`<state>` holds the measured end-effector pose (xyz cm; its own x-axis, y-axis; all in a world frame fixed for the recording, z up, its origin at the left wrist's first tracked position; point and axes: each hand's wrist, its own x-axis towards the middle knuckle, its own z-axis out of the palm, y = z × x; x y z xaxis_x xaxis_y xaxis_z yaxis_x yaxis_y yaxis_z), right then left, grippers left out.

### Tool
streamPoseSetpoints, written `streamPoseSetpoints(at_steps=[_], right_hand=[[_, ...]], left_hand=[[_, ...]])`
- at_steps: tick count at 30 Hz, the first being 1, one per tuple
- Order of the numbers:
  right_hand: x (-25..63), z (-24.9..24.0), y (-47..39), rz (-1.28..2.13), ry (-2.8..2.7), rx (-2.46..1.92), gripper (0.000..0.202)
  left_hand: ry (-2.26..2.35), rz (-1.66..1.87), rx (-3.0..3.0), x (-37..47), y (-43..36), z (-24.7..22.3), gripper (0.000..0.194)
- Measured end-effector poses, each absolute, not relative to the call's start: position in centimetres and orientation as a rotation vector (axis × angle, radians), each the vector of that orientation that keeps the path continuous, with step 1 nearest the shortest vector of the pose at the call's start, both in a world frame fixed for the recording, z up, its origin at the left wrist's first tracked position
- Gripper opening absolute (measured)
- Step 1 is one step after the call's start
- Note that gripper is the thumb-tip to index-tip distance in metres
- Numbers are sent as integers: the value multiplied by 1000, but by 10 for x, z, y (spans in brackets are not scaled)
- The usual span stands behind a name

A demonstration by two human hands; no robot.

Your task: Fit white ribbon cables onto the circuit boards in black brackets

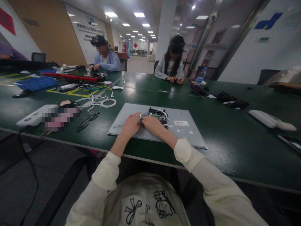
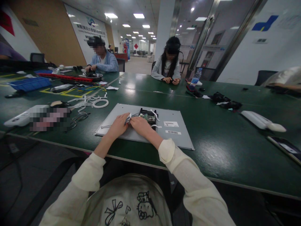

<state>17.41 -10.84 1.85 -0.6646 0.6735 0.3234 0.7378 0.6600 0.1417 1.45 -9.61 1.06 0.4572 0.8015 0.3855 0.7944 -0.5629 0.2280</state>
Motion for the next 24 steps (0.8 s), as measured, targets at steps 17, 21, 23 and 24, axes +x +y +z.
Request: streamPoseSetpoints(at_steps=[17,21,23,24], right_hand=[[174,34,-119,-281,-2684,-1127,24],[177,35,-124,-232,-2711,-1092,25],[177,37,-128,-206,-2730,-1058,26],[178,39,-131,-200,-2739,-1039,27]], left_hand=[[1693,294,2706,23,-97,34,35],[1673,215,2702,21,-87,39,33],[1661,174,2692,20,-82,40,32],[1655,154,2686,20,-79,41,33]])
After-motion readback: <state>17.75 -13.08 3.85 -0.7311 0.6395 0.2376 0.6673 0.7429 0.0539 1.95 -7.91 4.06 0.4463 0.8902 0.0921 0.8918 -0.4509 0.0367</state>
